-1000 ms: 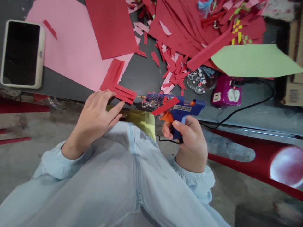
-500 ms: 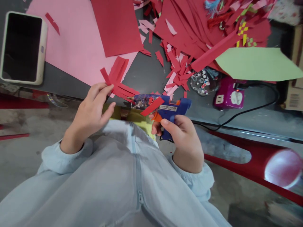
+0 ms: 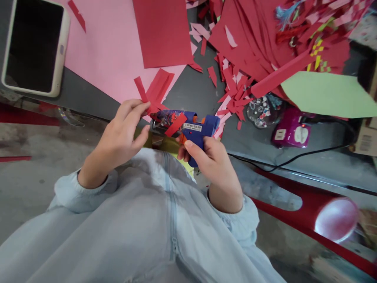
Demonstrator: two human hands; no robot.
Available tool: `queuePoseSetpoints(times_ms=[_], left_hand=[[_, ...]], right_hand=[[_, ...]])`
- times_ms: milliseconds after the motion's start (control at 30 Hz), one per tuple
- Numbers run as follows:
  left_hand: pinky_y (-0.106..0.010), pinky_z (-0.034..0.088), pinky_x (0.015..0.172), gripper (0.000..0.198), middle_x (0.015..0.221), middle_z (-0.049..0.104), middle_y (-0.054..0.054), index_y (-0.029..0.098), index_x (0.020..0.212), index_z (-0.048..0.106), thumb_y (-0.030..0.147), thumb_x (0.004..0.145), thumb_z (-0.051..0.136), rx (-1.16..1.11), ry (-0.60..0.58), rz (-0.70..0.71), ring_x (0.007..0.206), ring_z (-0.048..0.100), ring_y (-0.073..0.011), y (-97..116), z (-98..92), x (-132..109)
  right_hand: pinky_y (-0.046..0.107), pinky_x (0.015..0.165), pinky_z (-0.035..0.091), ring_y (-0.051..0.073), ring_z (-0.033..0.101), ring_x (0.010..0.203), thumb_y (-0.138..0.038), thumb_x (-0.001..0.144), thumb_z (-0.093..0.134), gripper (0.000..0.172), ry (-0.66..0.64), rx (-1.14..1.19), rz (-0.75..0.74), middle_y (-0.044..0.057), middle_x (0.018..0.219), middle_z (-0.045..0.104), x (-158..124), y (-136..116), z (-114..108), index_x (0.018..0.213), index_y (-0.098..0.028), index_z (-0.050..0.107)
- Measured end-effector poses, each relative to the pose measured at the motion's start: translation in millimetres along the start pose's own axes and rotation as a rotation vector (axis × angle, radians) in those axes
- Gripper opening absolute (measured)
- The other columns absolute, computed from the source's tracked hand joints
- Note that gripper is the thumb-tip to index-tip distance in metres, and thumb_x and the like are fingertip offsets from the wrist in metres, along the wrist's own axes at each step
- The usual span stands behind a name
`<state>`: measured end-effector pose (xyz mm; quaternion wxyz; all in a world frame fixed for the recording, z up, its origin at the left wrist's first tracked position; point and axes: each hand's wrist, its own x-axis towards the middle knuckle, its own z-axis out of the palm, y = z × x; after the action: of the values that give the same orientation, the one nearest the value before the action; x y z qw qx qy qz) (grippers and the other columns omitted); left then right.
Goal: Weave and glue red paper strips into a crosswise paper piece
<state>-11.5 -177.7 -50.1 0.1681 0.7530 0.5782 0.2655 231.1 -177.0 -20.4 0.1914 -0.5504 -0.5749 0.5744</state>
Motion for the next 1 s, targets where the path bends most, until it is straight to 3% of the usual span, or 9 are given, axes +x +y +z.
queuePoseSetpoints(times_ms=[433, 767, 1000], left_hand=[[-0.047, 0.054, 0.111, 0.04, 0.135, 0.062, -0.01, 0.029, 0.136, 0.057, 0.027, 0.096, 0.049, -0.1, -0.012, -0.049, 0.13, 0.059, -0.0275, 4, -2.1, 1], [-0.045, 0.053, 0.112, 0.043, 0.137, 0.061, -0.01, 0.031, 0.139, 0.053, 0.027, 0.098, 0.046, -0.041, -0.026, -0.031, 0.132, 0.058, -0.0244, 5, -3.3, -1], [-0.043, 0.057, 0.103, 0.045, 0.133, 0.063, -0.015, 0.02, 0.141, 0.051, 0.021, 0.096, 0.053, -0.049, 0.098, 0.145, 0.125, 0.062, -0.027, -4, 4.3, -3]], right_hand=[[0.031, 0.06, 0.044, 0.015, 0.06, 0.061, -0.047, 0.097, 0.053, 0.038, 0.01, -0.235, -0.01, 0.004, 0.067, 0.067, -3, -12, -1, 0.071, -0.02, 0.064], [0.031, 0.061, 0.041, 0.015, 0.059, 0.058, -0.047, 0.095, 0.049, 0.042, 0.004, -0.321, 0.023, 0.004, 0.063, 0.066, -5, -20, 1, 0.066, -0.02, 0.061], [0.031, 0.061, 0.041, 0.015, 0.06, 0.059, -0.048, 0.094, 0.047, 0.043, 0.0, -0.362, 0.052, 0.005, 0.062, 0.066, -5, -23, 2, 0.064, -0.02, 0.06]])
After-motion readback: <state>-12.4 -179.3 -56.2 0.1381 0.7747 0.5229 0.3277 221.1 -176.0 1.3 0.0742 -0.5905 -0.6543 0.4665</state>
